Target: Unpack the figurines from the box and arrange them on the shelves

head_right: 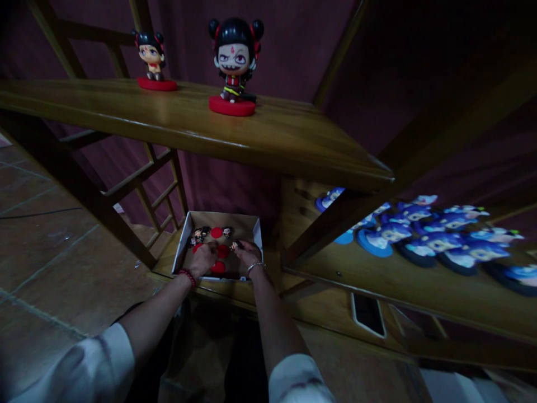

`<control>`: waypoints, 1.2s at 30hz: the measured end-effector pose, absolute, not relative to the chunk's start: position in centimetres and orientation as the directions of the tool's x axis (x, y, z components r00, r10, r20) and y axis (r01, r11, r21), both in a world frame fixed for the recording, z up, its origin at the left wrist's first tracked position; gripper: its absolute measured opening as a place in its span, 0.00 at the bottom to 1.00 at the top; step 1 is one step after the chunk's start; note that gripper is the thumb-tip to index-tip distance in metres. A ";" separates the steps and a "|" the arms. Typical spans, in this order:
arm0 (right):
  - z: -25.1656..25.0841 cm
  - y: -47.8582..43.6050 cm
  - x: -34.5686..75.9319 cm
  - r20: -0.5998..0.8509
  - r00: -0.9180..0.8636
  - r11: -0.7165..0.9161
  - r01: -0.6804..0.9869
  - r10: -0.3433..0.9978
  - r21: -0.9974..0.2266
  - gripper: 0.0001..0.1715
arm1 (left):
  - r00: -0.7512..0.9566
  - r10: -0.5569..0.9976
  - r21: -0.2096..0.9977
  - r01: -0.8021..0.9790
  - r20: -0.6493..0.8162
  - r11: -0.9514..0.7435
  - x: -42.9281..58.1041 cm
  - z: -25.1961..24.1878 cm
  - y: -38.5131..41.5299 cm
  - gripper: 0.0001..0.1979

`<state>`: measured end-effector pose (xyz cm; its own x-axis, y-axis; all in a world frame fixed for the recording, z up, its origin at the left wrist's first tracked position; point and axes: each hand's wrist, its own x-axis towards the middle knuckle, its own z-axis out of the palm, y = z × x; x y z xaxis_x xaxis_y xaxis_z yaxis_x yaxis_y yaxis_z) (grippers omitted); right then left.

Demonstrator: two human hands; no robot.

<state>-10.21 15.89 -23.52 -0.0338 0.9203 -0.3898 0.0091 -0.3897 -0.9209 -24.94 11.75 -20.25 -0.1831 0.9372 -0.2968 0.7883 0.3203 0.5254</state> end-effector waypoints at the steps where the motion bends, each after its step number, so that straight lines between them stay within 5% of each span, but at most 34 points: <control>1: -23.3 15.8 -10.1 -0.410 -0.048 -0.411 -0.033 0.911 -0.911 0.12 | -0.180 0.936 0.526 0.787 -0.304 0.322 -25.0 -20.2 11.7 0.13; 13: -21.4 15.7 -10.9 -0.580 -0.082 -0.581 -0.226 0.811 -0.782 0.07 | -0.048 0.961 0.592 0.779 -0.273 0.207 -26.2 -20.4 11.2 0.14; 26: -21.4 15.2 -11.2 -0.493 -0.188 -0.527 -0.281 0.850 -0.802 0.13 | 0.177 0.921 0.320 0.946 -0.347 -0.062 -25.2 -16.6 8.3 0.19; 36: -22.2 15.4 -11.4 -0.384 -0.135 -0.395 -0.059 0.913 -0.917 0.17 | 0.176 0.933 0.266 0.960 -0.314 -0.092 -24.1 -17.0 7.9 0.20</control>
